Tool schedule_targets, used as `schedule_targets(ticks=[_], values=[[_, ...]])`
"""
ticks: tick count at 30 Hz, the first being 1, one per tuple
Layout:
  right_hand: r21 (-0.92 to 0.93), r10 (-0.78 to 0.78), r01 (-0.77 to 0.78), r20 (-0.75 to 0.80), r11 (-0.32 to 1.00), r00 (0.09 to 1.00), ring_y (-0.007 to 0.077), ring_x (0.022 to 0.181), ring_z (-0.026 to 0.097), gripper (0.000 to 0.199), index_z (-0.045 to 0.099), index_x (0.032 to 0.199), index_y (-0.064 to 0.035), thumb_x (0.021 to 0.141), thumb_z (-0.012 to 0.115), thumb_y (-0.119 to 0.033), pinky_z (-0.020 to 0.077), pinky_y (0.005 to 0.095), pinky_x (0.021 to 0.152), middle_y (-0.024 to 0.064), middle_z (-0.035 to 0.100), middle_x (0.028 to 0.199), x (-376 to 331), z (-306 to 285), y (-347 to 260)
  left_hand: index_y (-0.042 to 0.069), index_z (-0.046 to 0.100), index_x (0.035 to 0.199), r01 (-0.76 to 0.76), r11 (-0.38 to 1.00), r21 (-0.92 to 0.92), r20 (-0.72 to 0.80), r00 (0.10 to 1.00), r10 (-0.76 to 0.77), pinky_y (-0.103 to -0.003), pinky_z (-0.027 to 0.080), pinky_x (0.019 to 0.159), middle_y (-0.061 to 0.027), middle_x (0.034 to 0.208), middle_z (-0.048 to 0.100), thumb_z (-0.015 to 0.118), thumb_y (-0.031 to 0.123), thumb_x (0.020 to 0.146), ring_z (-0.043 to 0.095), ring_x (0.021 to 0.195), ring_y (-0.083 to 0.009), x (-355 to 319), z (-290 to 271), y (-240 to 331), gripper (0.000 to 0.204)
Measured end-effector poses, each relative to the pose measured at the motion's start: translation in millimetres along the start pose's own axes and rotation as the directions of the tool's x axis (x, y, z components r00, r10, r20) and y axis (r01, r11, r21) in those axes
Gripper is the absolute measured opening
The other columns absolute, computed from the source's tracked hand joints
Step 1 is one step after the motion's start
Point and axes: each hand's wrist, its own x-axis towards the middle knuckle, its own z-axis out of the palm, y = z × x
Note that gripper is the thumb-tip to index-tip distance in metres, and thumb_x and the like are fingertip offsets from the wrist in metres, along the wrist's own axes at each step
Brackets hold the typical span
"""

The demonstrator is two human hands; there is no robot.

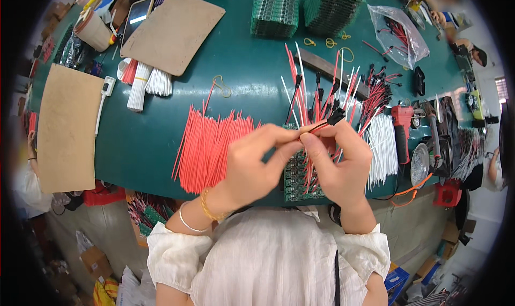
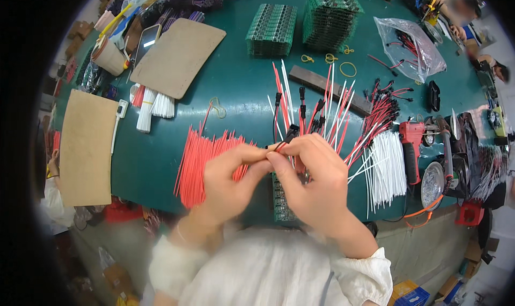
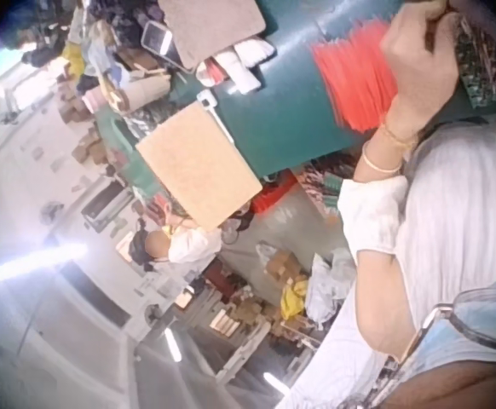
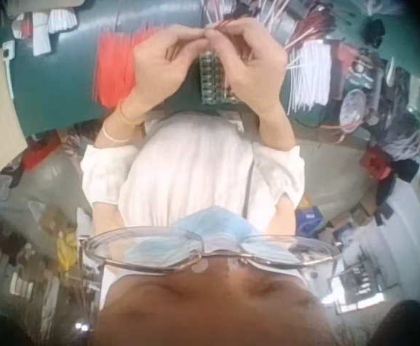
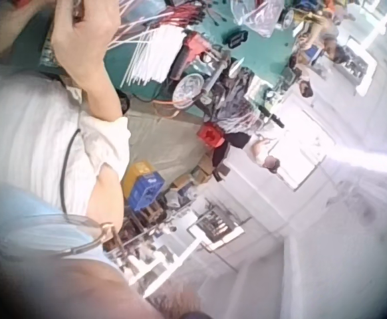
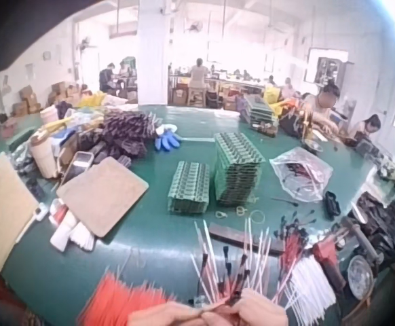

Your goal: The person attaches connector wires to circuit boards by hand, plugging the connectors into each board and arranging the wires.

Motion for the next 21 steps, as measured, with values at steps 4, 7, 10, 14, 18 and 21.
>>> schedule_targets(ticks=[4, 7, 10, 14, 18, 21], values=[[-0.109, 0.036, -0.018, 0.173, 0.994, 0.984, 0.0216, 0.060, 0.053, 0.011, 0.061, 0.079, 0.0010, 0.076, 0.071, 0.000, 0.0410, 0.0318, 0.052, 0.0091, 0.059, 0.070, 10.9, -7.3, 9.0, -0.002, 0.067, 0.087, 0.236, 0.950, -0.204, 0.205, 0.959, -0.194, -0.029, 0.052, 0.065, -0.0093, 0.080, 0.066, 0.072, -0.001, 0.079, 0.066, 0.074, -0.0177, 14.2, -9.5, -13.2, 0.010], [-0.244, -0.115, 0.164, 0.206, 0.956, 0.972, 0.0222, 0.062, 0.055, 0.011, 0.061, 0.080, -0.0018, 0.075, 0.071, 0.000, 0.0382, 0.0340, 0.059, 0.0057, 0.060, 0.070, 16.2, -5.8, 22.4, -0.003, 0.066, 0.082, 0.229, 0.972, -0.058, 0.224, 0.952, -0.211, -0.027, 0.050, 0.064, -0.0096, 0.078, 0.065, 0.073, -0.001, 0.077, 0.063, 0.071, -0.0172, 20.6, -10.1, -20.5, 0.009], [-0.345, -0.190, 0.264, 0.233, 0.901, 0.954, 0.0199, 0.061, 0.055, 0.012, 0.061, 0.081, -0.0047, 0.075, 0.071, 0.000, 0.0338, 0.0340, 0.063, 0.0024, 0.061, 0.069, 18.4, -0.7, 33.6, -0.003, 0.066, 0.082, 0.220, 0.975, 0.040, 0.191, 0.956, -0.223, -0.026, 0.048, 0.061, -0.0096, 0.076, 0.066, 0.073, -0.003, 0.076, 0.062, 0.067, -0.0160, 19.1, -7.2, -27.7, 0.010], [-0.421, -0.235, 0.303, 0.207, 0.855, 0.950, 0.0199, 0.061, 0.054, 0.013, 0.061, 0.081, -0.0046, 0.074, 0.071, 0.001, 0.0340, 0.0342, 0.062, 0.0027, 0.061, 0.068, 17.9, 3.7, 40.8, -0.001, 0.066, 0.079, 0.222, 0.967, 0.126, 0.090, 0.968, -0.234, -0.030, 0.047, 0.054, -0.0097, 0.072, 0.064, 0.071, 0.002, 0.077, 0.061, 0.058, -0.0196, 16.5, -3.8, -33.8, 0.006], [-0.405, -0.241, 0.306, 0.205, 0.862, 0.949, 0.0193, 0.060, 0.055, 0.013, 0.062, 0.081, -0.0045, 0.074, 0.071, 0.001, 0.0337, 0.0340, 0.061, 0.0028, 0.061, 0.068, 16.9, 5.6, 45.8, 0.000, 0.066, 0.080, 0.182, 0.975, 0.125, 0.057, 0.980, -0.190, -0.030, 0.046, 0.052, -0.0101, 0.072, 0.065, 0.071, 0.001, 0.077, 0.061, 0.057, -0.0203, 14.3, 0.5, -37.3, 0.006], [-0.406, -0.239, 0.304, 0.203, 0.862, 0.949, 0.0191, 0.060, 0.055, 0.013, 0.062, 0.081, -0.0044, 0.073, 0.071, 0.001, 0.0335, 0.0339, 0.060, 0.0030, 0.062, 0.069, 15.4, 6.6, 47.2, 0.000, 0.066, 0.080, 0.204, 0.972, 0.116, 0.088, 0.973, -0.214, -0.031, 0.046, 0.053, -0.0105, 0.073, 0.065, 0.070, 0.001, 0.078, 0.061, 0.058, -0.0215, 13.1, -0.5, -36.7, 0.005]])
